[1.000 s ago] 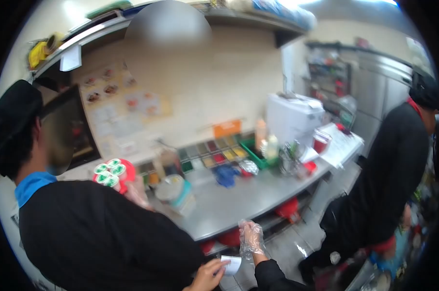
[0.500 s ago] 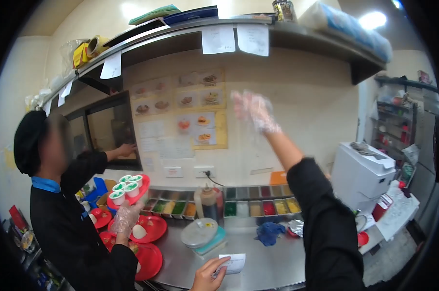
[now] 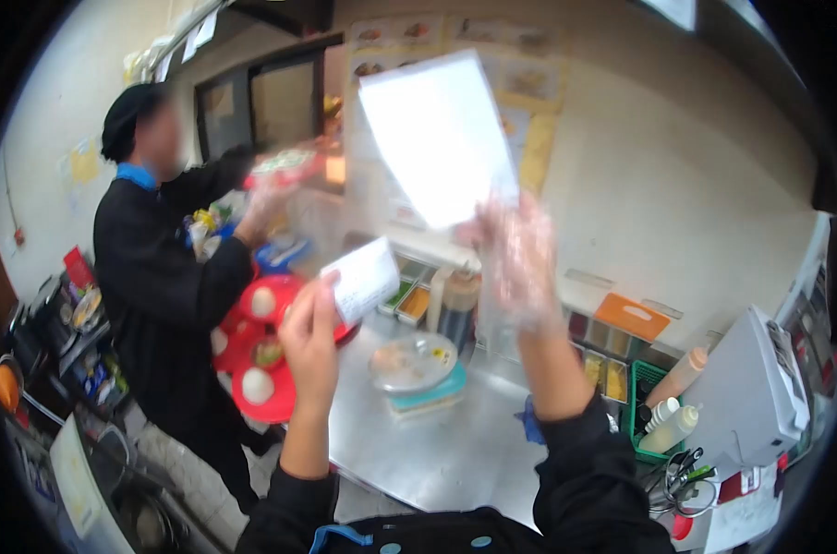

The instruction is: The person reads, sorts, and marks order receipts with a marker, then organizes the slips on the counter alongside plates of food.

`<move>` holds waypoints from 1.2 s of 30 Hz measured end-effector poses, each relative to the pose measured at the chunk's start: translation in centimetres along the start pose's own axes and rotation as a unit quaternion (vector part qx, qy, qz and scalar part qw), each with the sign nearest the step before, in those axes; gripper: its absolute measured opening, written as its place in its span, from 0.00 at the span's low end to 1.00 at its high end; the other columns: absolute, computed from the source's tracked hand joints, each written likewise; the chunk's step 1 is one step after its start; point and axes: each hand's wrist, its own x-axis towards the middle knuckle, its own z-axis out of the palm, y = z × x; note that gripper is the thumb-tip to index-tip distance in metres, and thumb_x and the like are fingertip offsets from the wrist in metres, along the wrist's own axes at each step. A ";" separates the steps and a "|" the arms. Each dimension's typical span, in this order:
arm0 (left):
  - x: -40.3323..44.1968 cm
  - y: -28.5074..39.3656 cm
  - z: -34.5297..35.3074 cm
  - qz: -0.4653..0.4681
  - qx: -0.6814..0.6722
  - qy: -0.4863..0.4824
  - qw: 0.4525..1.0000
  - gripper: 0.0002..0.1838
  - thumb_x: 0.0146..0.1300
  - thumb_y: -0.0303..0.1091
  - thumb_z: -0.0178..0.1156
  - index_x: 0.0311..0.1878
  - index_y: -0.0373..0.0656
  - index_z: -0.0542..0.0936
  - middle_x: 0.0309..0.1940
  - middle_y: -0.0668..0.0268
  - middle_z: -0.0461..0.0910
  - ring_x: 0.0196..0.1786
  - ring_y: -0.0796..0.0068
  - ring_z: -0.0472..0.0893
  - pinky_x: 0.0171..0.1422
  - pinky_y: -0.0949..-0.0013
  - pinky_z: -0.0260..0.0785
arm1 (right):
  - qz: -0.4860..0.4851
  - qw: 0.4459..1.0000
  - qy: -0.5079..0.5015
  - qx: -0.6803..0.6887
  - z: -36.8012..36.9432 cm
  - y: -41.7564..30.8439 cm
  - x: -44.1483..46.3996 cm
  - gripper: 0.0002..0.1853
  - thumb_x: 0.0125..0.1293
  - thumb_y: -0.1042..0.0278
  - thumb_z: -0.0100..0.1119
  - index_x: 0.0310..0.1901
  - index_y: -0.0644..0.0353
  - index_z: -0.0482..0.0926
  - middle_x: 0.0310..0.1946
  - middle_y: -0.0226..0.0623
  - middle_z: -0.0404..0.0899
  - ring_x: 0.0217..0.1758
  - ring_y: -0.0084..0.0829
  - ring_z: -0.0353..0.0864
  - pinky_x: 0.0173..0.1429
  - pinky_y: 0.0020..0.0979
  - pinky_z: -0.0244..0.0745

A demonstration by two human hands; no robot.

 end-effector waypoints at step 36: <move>8.1 -24.8 -4.6 -0.160 -0.020 -0.084 0.983 0.16 0.57 0.22 0.53 0.50 0.33 0.73 0.36 0.59 0.79 0.37 0.76 0.79 0.40 0.76 0.73 | 0.209 0.788 0.256 -0.520 -6.5 10.1 -16.7 0.09 0.50 0.71 0.67 0.29 0.67 0.78 0.24 0.30 0.72 0.28 0.23 0.68 0.34 0.26 0.62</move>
